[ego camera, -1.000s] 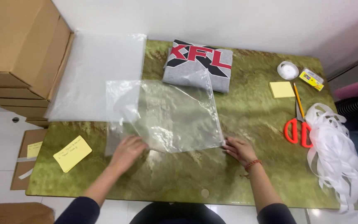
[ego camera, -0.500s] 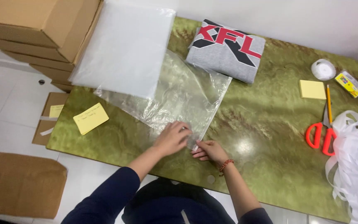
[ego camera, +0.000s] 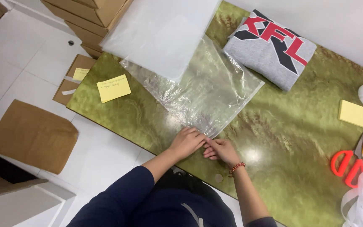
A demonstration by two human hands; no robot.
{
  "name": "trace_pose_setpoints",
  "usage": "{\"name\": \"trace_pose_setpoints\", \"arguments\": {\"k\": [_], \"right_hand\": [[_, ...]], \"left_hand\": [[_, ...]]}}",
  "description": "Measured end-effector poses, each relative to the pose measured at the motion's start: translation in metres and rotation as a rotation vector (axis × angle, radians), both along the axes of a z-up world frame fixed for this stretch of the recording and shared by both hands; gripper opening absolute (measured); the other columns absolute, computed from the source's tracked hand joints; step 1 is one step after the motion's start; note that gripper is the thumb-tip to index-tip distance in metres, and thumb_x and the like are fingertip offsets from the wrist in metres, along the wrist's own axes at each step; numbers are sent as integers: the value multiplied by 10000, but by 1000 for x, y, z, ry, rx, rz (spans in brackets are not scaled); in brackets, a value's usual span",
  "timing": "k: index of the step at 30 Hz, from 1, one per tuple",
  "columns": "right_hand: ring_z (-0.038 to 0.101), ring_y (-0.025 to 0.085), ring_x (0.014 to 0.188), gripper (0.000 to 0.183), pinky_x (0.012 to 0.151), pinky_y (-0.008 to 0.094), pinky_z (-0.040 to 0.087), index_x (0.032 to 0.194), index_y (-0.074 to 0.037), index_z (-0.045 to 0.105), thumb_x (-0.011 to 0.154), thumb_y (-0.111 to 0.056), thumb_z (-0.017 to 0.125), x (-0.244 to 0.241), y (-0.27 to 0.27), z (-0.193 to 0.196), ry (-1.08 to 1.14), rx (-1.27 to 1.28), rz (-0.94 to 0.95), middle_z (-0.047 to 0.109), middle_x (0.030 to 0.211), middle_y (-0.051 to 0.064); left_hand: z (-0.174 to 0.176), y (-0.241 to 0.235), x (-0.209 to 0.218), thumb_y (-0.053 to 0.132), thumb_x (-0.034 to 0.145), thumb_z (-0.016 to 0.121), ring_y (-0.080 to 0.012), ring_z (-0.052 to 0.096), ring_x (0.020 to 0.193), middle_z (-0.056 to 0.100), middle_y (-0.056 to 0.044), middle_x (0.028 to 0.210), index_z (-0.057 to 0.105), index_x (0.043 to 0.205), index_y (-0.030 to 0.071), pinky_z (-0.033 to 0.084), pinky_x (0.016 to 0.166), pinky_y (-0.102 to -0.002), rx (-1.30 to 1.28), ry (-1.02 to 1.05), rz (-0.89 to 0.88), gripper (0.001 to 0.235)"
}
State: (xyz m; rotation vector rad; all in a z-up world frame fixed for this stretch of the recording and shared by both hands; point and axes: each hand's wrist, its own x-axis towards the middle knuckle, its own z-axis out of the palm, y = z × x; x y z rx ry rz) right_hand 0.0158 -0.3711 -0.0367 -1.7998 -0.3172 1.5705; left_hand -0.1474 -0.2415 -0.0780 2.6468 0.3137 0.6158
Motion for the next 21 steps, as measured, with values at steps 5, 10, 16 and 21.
{"name": "trace_pose_setpoints", "arguments": {"k": [5, 10, 16, 21], "right_hand": [[827, 253, 734, 480, 640, 319, 672, 1037, -22, 749, 1024, -493, 660, -6, 9, 8, -23, -24, 29, 816, 803, 160], [798, 276, 598, 364, 547, 345, 663, 907, -30, 734, 979, -383, 675, -3, 11, -39, -46, -54, -18, 770, 673, 171], [755, 251, 513, 294, 466, 311, 631, 897, 21, 730, 968, -249, 639, 4, 17, -49, -86, -39, -102, 724, 615, 166], [741, 241, 498, 271, 448, 301, 617, 893, 16, 726, 962, -233, 646, 38, 31, -46, -150, -2, -163, 709, 605, 155]], "left_hand": [[-34, -8, 7, 322, 922, 731, -208, 651, 876, 641, -7, 807, 637, 880, 196, 532, 715, -375, 97, -6, 68, 162], [-82, -13, 18, 308, 1013, 600, -184, 595, 893, 513, 28, 847, 592, 825, 203, 512, 654, -334, 145, -29, 94, 215], [-21, -9, 9, 218, 884, 682, -220, 603, 911, 499, 3, 850, 578, 828, 170, 497, 734, -360, 179, -29, 52, 127], [3, 20, -16, 199, 901, 660, -224, 606, 921, 498, 0, 862, 588, 841, 155, 486, 745, -359, 177, -10, 56, 103]]}}
